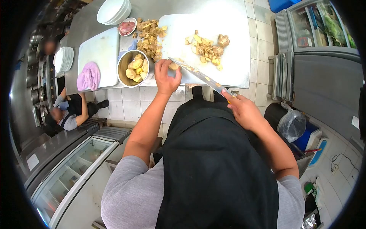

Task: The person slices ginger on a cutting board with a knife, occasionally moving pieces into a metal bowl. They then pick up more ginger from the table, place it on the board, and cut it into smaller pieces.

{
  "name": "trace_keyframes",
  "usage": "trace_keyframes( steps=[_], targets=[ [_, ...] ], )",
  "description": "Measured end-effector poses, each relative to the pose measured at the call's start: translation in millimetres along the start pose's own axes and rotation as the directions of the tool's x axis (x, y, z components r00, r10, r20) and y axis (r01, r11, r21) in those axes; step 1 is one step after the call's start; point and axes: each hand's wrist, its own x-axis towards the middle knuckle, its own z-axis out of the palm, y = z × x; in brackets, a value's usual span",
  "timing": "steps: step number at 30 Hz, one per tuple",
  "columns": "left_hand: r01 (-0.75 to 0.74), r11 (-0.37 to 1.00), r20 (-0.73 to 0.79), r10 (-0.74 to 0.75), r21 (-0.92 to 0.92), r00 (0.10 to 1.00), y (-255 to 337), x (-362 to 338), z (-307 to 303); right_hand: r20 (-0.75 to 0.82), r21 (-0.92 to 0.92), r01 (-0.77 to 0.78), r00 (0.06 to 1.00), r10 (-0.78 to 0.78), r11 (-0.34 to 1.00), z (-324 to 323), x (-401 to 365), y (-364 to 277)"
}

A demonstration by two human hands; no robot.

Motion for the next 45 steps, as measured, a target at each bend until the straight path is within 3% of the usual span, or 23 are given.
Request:
trace_keyframes(
  steps=[6, 8, 9, 11, 14, 15, 17, 23, 33, 36, 38, 39, 41, 45],
  targets=[
    [0.001, 1.0, 0.022, -0.001, 0.008, 1.0, 0, 1, -1, 0.021, 0.048, 0.005, 1.0, -0.006, 0.999, 4, 18, -3],
    [-0.003, 1.0, 0.03, 0.003, 0.007, 1.0, -1, 0, -3, -0.025, 0.221, 0.082, 0.997, -0.079, 0.972, 28, 48, 8],
    [-0.009, 1.0, 0.04, 0.009, 0.003, 0.999, -1, 1, -2, -0.031, 0.22, 0.082, 0.997, -0.077, 0.972, 33, 66, 4],
    [-0.045, 0.999, 0.042, 0.044, 0.009, 0.998, -4, -1, -4, 0.092, 0.365, -0.074, 0.995, 0.043, 0.928, 39, 99, -4],
    [-0.085, 0.996, 0.075, 0.083, 0.02, 0.994, 0, 0, -12, 0.018, 0.452, -0.006, 1.0, -0.002, 0.892, 47, 108, 4],
    [-0.081, 0.996, 0.104, 0.078, 0.026, 0.992, 1, -3, -14, 0.021, 0.454, -0.007, 1.0, -0.003, 0.891, 45, 103, 4],
    [-0.063, 0.998, 0.104, 0.062, 0.009, 0.993, -1, -7, -15, -0.048, 0.265, 0.064, 0.997, -0.053, 0.962, 32, 80, 5],
    [-0.036, 0.999, 0.076, 0.037, -0.013, 0.996, -3, -12, -13, 0.034, 0.065, 0.044, 0.998, -0.047, 0.997, -3, 16, 1],
    [-0.114, 0.992, 0.104, 0.108, 0.045, 0.989, -3, -11, -16, 0.081, 0.098, 0.002, 0.997, -0.01, 0.995, -6, 24, -7],
    [-0.115, 0.993, 0.117, 0.112, 0.014, 0.987, -11, -15, -14, 0.011, 0.185, 0.103, 0.994, -0.107, 0.977, 29, 76, 1],
    [-0.125, 0.992, 0.088, 0.124, 0.003, 0.988, -7, -15, -13, 0.135, 0.393, -0.066, 0.991, 0.013, 0.917, 42, 106, -2],
    [-0.128, 0.992, 0.059, 0.128, -0.003, 0.99, -5, -12, -14, 0.127, 0.395, -0.062, 0.992, 0.012, 0.917, 44, 107, -3],
    [-0.154, 0.988, 0.067, 0.153, 0.01, 0.986, -5, -9, -17, 0.002, 0.441, 0.021, 1.0, -0.024, 0.897, 52, 102, -5],
    [-0.131, 0.991, 0.079, 0.128, 0.035, 0.989, 2, -9, -19, -0.098, 0.242, 0.165, 0.985, -0.145, 0.956, 21, 52, -6]
  ],
)
